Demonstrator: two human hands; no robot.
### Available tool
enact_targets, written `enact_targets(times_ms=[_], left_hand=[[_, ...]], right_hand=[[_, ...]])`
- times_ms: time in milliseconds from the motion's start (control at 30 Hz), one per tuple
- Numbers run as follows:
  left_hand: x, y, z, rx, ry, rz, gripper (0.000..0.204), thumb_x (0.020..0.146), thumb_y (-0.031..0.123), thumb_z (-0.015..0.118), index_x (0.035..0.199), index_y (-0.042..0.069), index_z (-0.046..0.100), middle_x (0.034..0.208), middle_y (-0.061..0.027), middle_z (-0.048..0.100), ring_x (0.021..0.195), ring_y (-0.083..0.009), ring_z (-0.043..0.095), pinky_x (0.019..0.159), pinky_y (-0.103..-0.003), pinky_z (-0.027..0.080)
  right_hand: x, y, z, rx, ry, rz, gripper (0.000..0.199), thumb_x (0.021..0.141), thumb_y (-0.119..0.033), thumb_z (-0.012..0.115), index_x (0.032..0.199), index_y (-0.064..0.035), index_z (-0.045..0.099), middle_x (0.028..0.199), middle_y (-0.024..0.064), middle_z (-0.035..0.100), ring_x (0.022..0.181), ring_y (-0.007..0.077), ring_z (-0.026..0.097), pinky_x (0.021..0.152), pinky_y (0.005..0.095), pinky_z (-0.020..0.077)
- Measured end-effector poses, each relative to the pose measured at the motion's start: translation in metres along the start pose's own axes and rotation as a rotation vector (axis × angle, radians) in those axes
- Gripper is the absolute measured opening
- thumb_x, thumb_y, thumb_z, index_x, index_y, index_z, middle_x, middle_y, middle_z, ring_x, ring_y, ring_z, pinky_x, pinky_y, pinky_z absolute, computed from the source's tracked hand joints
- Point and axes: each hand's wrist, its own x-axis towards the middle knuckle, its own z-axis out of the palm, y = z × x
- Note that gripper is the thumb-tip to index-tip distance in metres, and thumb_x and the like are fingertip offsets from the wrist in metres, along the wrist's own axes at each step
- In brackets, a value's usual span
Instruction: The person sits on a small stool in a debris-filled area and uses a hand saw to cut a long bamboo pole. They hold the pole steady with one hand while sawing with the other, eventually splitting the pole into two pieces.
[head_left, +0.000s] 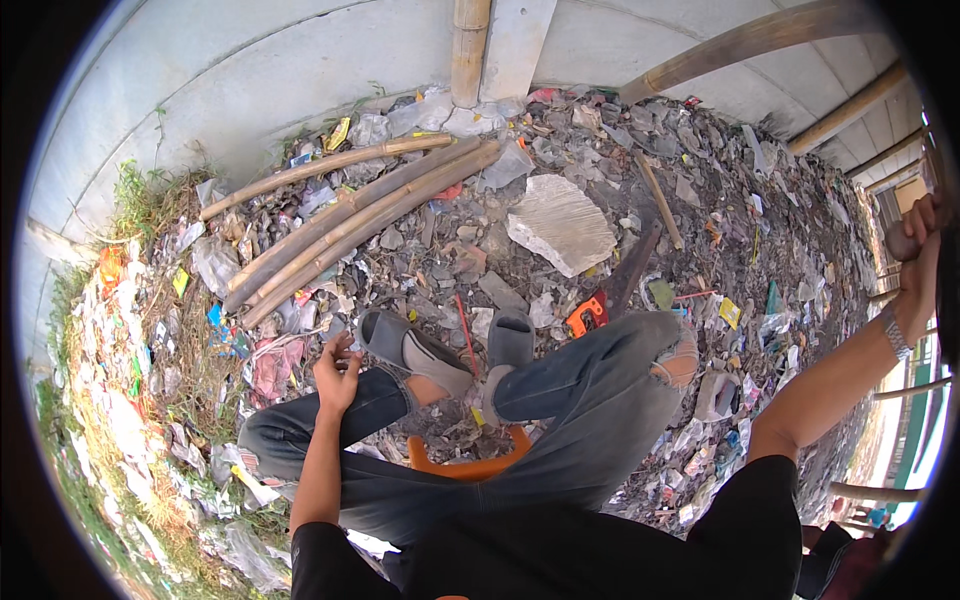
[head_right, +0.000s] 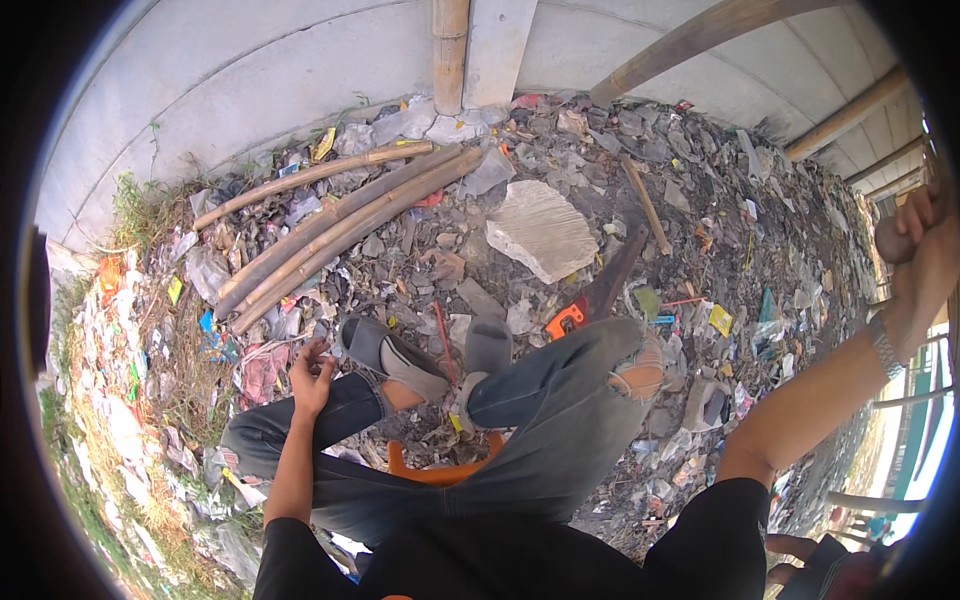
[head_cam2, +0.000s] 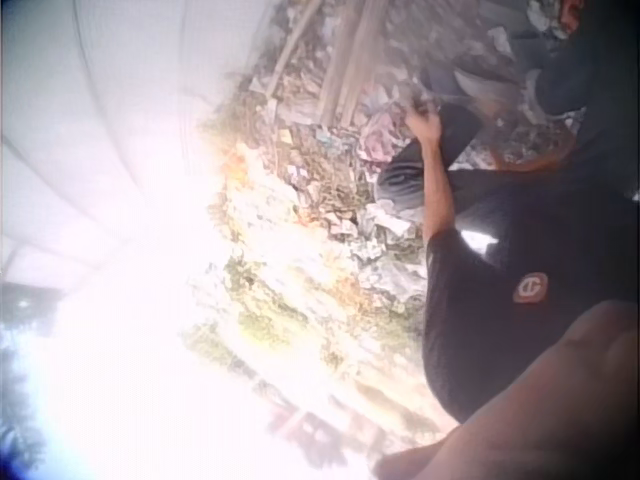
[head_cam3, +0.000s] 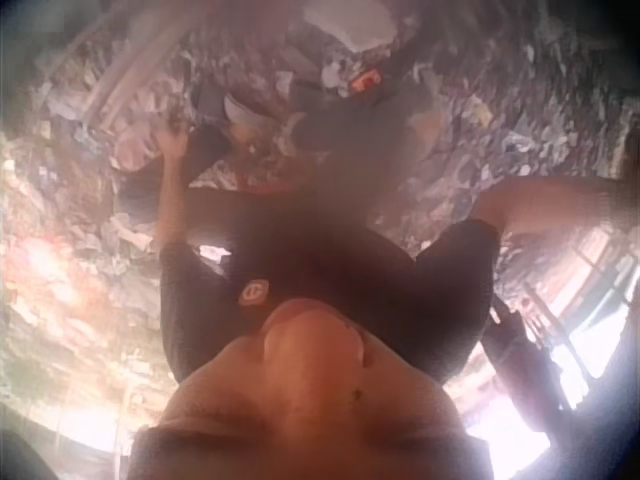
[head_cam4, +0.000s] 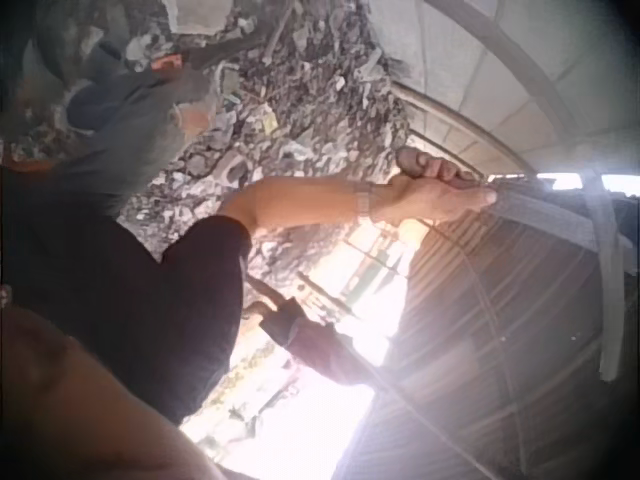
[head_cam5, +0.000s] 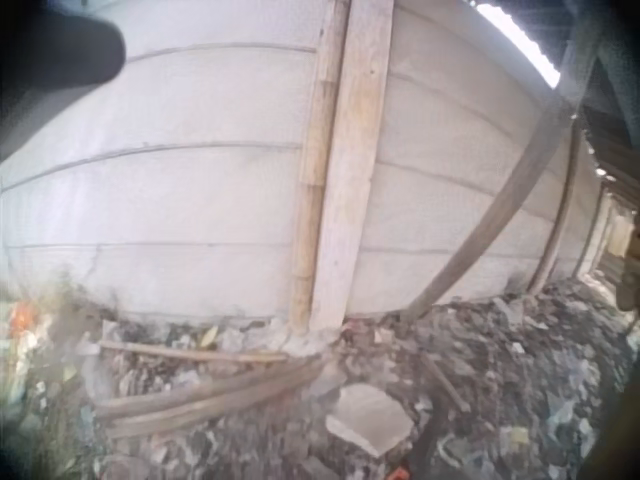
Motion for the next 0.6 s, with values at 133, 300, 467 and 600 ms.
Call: enact_targets(times_ms=[133,300,467,600], left_hand=[[-0.002,-0.007,-0.012,-0.031,0.040,-0.016,0.047,0.089,0.006,0.073,0.135,-0.001,0.061,0.119,-0.0186,0.074,0.087,-0.0170,0.073,0.071,-0.031,0.058],[0.000,-0.002,-0.007,-0.059,0.035,-0.013,0.049,0.089,0.006,0.073,0.136,-0.001,0.060,0.119,-0.0178,0.074,0.088,-0.0165,0.072,0.073,-0.031,0.058],[-0.006,0.005,-0.003,-0.035,0.029,-0.005,0.048,0.088,0.005,0.072,0.134,0.000,0.061,0.119,-0.0181,0.074,0.088,-0.0174,0.072,0.072,-0.031,0.058],[-0.011,0.000,-0.022,0.027,0.035,0.016,0.048,0.088,0.006,0.073,0.134,0.001,0.061,0.119,-0.0193,0.074,0.086,-0.0178,0.072,0.072,-0.031,0.058]], right_hand=[[-0.169,0.180,0.140,-0.101,-0.226,0.346,0.051,0.104,-0.049,0.061,0.077,-0.0068,0.052,0.058,0.0008,0.050,0.047,0.0103,0.050,0.043,0.0282,0.0407],[-0.153,0.261,0.129,0.111,-0.210,0.466,0.050,0.102,-0.048,0.066,0.074,-0.0088,0.050,0.058,0.0006,0.050,0.044,0.0104,0.050,0.041,0.0289,0.0416],[-0.119,0.213,0.104,0.198,-0.021,0.496,0.047,0.099,-0.049,0.069,0.080,-0.0080,0.054,0.063,-0.0013,0.048,0.046,0.0086,0.044,0.043,0.0259,0.0391],[-0.059,0.114,0.076,0.368,0.169,0.345,0.046,0.102,-0.050,0.063,0.092,-0.0067,0.052,0.069,0.0011,0.044,0.054,0.0116,0.039,0.053,0.0300,0.0386]])
